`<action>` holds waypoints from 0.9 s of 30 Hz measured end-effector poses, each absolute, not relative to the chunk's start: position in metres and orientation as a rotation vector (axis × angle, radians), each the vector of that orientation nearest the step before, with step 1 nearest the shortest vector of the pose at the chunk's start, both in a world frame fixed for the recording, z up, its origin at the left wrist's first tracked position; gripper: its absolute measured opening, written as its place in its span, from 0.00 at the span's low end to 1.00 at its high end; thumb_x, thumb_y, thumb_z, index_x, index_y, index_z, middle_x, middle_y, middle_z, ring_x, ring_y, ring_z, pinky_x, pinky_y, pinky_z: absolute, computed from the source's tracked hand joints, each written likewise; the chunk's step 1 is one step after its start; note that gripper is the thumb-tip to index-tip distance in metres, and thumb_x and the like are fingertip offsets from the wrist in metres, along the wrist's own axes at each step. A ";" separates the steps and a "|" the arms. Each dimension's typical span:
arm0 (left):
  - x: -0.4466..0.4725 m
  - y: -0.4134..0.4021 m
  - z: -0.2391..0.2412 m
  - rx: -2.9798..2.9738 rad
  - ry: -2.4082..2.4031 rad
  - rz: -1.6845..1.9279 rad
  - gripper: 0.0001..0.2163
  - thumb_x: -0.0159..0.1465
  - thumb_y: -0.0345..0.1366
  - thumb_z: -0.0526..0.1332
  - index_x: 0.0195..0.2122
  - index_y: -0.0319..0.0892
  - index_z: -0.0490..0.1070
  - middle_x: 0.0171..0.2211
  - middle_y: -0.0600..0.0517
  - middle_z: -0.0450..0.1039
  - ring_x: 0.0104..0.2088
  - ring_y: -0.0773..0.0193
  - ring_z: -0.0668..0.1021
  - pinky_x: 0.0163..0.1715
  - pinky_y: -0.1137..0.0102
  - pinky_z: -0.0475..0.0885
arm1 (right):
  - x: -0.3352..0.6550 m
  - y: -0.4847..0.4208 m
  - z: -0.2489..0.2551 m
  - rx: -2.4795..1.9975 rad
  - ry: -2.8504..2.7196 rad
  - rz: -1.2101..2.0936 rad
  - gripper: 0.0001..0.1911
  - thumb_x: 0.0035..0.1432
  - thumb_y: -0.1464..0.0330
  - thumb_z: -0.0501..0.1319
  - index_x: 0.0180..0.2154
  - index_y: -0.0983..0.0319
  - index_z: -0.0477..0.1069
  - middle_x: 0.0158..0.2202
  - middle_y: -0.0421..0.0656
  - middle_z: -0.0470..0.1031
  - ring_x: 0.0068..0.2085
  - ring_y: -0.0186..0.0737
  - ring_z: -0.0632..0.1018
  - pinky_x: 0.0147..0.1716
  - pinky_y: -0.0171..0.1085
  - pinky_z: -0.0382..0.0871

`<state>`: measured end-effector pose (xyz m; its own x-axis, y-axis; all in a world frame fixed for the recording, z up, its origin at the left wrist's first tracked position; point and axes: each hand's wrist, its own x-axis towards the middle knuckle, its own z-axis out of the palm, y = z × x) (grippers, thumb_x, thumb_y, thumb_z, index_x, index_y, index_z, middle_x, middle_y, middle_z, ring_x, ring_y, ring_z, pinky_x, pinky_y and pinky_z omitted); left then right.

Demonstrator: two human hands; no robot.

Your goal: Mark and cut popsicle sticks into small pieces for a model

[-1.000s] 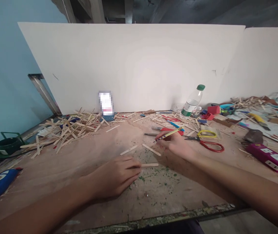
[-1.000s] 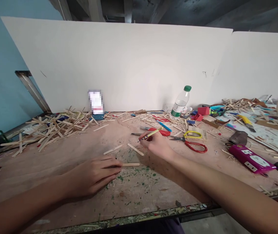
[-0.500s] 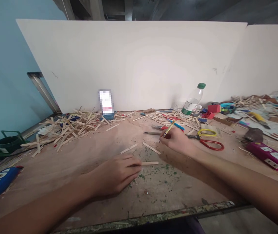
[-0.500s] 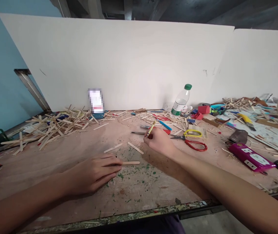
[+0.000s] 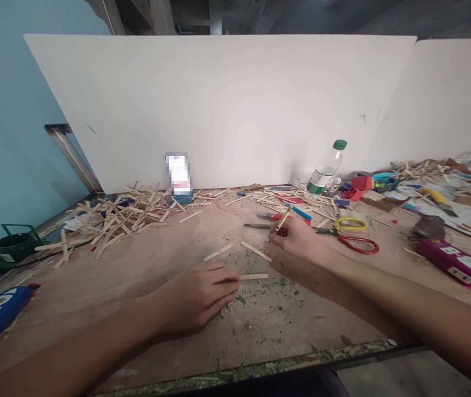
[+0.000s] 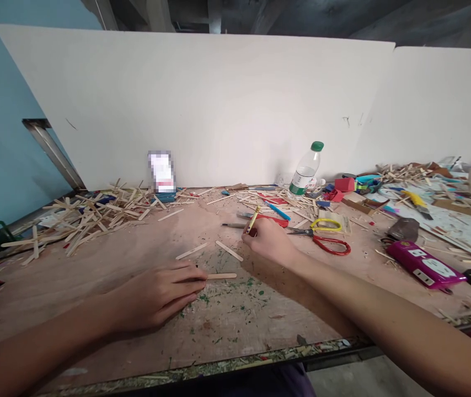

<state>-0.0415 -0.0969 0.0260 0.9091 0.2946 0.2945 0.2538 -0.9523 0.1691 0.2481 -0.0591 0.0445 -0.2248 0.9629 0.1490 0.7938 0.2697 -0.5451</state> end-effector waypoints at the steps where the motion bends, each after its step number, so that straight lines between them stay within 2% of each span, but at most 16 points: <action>1: -0.042 -0.097 0.026 2.947 0.424 0.488 0.14 0.78 0.32 0.51 0.53 0.37 0.76 0.52 0.43 0.79 0.49 0.54 0.80 0.53 0.59 0.75 | 0.248 -0.059 0.044 -1.582 -2.094 0.492 0.09 0.58 0.72 0.58 0.25 0.61 0.69 0.26 0.41 0.75 0.30 0.38 0.72 0.30 0.37 0.60; 7: -0.042 -0.096 0.026 2.961 0.407 0.518 0.15 0.78 0.32 0.51 0.53 0.37 0.77 0.52 0.44 0.80 0.49 0.53 0.80 0.52 0.59 0.76 | 0.247 -0.061 0.045 -1.593 -2.130 0.473 0.10 0.60 0.72 0.58 0.26 0.62 0.73 0.27 0.42 0.77 0.29 0.39 0.74 0.30 0.37 0.61; 12: -0.043 -0.095 0.025 2.965 0.404 0.524 0.14 0.78 0.32 0.51 0.52 0.37 0.77 0.51 0.44 0.80 0.48 0.53 0.80 0.51 0.58 0.76 | 0.243 -0.063 0.042 -1.591 -2.102 0.451 0.09 0.60 0.73 0.60 0.36 0.61 0.81 0.35 0.45 0.83 0.33 0.42 0.78 0.33 0.39 0.66; 15: -0.043 -0.095 0.024 2.965 0.398 0.548 0.14 0.78 0.32 0.52 0.52 0.36 0.77 0.52 0.45 0.80 0.48 0.53 0.81 0.51 0.58 0.76 | 0.239 -0.066 0.039 -1.525 -2.015 0.500 0.09 0.60 0.71 0.62 0.37 0.61 0.81 0.37 0.46 0.84 0.35 0.44 0.80 0.36 0.40 0.69; 18: -0.042 -0.095 0.023 2.975 0.393 0.572 0.14 0.78 0.32 0.52 0.53 0.36 0.77 0.53 0.45 0.80 0.50 0.53 0.81 0.53 0.58 0.75 | 0.233 -0.073 0.038 -1.397 -1.875 0.746 0.09 0.58 0.67 0.64 0.38 0.63 0.81 0.34 0.46 0.82 0.33 0.43 0.79 0.32 0.39 0.70; 22: -0.042 -0.096 0.021 2.997 0.390 0.584 0.14 0.77 0.32 0.52 0.53 0.36 0.77 0.55 0.45 0.80 0.50 0.52 0.81 0.53 0.57 0.76 | 0.221 -0.087 0.033 -1.300 -1.785 1.063 0.10 0.54 0.65 0.66 0.38 0.62 0.80 0.27 0.41 0.77 0.25 0.37 0.74 0.24 0.36 0.66; 27: -0.043 -0.095 0.020 3.012 0.376 0.625 0.14 0.77 0.32 0.53 0.53 0.36 0.77 0.56 0.46 0.80 0.50 0.52 0.82 0.53 0.57 0.76 | 0.211 -0.095 0.025 -1.276 -1.767 1.259 0.06 0.54 0.66 0.65 0.33 0.61 0.77 0.23 0.39 0.74 0.24 0.37 0.73 0.23 0.35 0.65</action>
